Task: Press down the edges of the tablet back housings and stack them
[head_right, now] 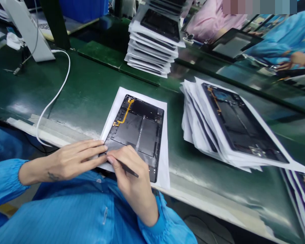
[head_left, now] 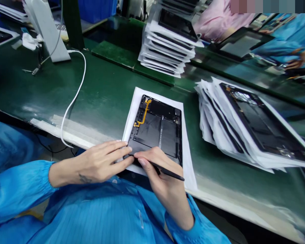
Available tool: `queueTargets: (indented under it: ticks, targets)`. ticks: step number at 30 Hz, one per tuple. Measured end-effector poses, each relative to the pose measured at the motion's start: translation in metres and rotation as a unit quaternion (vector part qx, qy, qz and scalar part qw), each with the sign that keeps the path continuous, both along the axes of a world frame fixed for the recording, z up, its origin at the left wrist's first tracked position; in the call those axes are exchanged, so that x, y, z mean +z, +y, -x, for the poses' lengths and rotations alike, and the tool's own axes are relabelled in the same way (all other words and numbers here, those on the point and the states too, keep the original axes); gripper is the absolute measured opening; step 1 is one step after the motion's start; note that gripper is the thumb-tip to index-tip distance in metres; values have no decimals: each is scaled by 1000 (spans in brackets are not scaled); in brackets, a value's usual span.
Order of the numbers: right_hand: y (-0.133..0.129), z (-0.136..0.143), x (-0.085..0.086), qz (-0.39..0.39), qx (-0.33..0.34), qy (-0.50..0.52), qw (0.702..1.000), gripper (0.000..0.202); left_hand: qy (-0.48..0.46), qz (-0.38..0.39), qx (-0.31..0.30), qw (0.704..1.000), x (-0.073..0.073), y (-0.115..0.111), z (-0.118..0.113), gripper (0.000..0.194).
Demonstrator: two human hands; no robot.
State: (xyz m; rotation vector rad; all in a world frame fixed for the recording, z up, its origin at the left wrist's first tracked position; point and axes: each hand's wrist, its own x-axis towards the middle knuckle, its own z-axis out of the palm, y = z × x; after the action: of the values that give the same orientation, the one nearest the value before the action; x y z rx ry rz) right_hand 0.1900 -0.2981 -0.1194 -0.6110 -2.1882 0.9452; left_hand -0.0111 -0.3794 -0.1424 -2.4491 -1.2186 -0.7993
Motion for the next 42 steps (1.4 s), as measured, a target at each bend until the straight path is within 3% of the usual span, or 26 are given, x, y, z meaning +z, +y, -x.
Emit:
queueTargets:
  ticks: [3,12,16,19,23,30,38,42]
  targets:
    - [0,-3,3,-20,4,-3,1000,16,-13,-8,-22,1000,1,2,7,27]
    - [-7,-46,2,-45,-84,-45,994,17,7,-15,19,1000,4,3,-4,27]
    - [-15,-45,0,-73,-94,-36,992,19,47,-10,21,999,12,10,-10,26]
    - [-17,-42,-3,-75,-100,-24,992,21,21,-14,7,1000,14,15,-13,27]
    - [-12,-36,-3,-43,-108,-3,993,19,-40,-10,-7,999,8,14,-8,29]
    - [-6,-38,-5,-17,-105,-5,994,18,-33,7,18,999,-1,7,-10,30]
    - [-8,-37,-2,-7,-125,19,992,18,56,3,31,998,5,7,-21,30]
    - [-3,-23,3,13,-87,18,996,18,63,4,40,997,4,6,-26,28]
